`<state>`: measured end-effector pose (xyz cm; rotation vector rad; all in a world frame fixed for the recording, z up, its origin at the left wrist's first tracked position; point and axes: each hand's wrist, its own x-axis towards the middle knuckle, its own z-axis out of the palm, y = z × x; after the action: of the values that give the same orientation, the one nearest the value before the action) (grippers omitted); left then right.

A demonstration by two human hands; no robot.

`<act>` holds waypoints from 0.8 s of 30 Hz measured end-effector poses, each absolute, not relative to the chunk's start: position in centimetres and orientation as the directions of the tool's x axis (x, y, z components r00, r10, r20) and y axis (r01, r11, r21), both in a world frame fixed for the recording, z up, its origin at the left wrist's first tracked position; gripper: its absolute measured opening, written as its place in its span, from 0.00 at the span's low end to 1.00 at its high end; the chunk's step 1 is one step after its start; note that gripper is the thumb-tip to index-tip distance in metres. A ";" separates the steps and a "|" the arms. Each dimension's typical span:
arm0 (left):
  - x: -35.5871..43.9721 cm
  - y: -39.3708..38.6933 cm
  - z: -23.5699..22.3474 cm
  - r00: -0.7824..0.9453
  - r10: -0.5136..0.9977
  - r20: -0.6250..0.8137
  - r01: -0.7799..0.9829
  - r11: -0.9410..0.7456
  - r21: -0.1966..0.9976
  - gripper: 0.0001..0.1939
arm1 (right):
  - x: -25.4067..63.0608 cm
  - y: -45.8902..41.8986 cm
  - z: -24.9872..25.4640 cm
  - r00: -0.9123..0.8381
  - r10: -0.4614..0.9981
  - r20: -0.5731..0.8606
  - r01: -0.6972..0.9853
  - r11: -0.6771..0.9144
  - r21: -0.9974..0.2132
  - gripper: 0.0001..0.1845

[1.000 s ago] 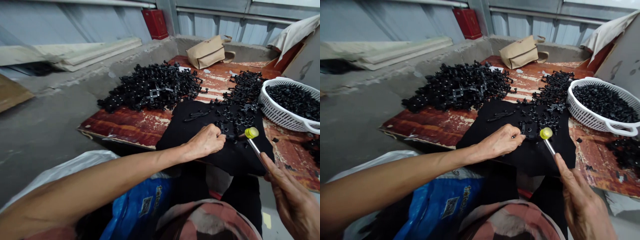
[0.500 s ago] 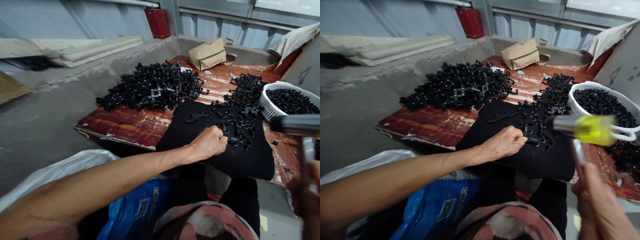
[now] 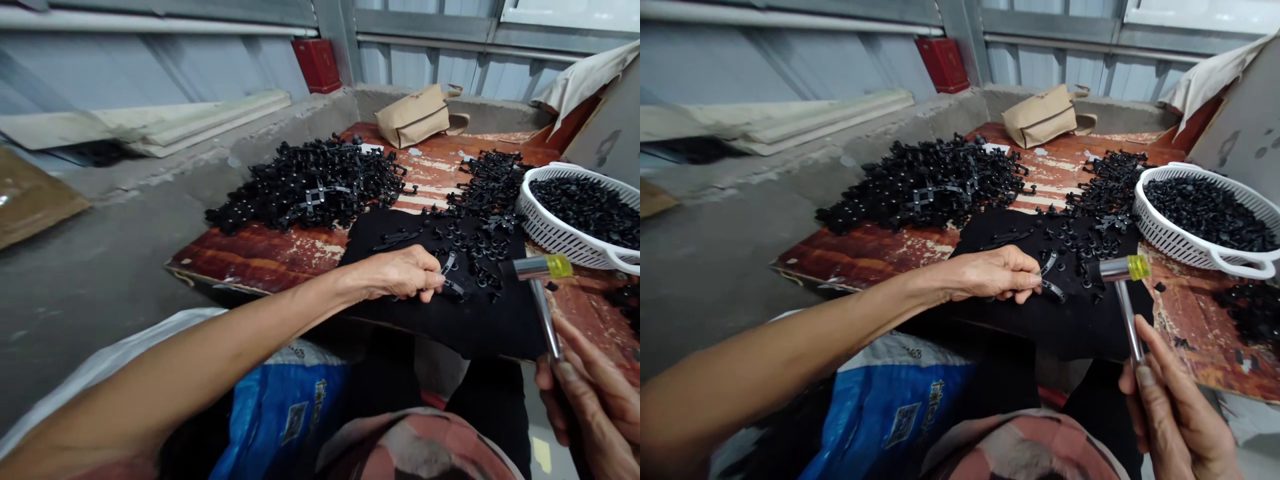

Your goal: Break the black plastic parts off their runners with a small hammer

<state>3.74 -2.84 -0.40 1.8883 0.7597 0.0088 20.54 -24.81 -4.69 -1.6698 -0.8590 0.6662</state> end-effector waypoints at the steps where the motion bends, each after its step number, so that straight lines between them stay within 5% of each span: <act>1: 3.7 -2.6 -0.1 0.827 0.466 -0.314 0.483 -0.304 0.821 0.11 | 20.4 -24.7 -4.7 0.591 0.802 -0.088 0.102 -0.183 -0.978 0.25; 5: 4.0 -1.9 0.4 0.867 0.420 -0.269 0.459 -0.463 0.758 0.12 | 20.2 -24.6 -5.0 0.576 0.775 -0.259 -0.071 -0.269 -0.961 0.26; 12: 4.3 -0.9 -1.0 0.850 0.474 -0.230 0.441 -0.403 0.802 0.15 | 21.2 -24.7 -6.2 0.567 0.809 -0.155 0.067 -0.232 -0.970 0.30; 24: 4.5 -0.2 -0.9 0.875 0.389 -0.288 0.393 -0.222 0.892 0.15 | 20.9 -24.4 -6.5 0.576 0.799 -0.172 0.025 -0.228 -0.973 0.29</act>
<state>4.45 -0.19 -0.92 1.8336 0.5866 -0.0036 20.90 -24.38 -6.50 -1.6570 -0.6984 0.8384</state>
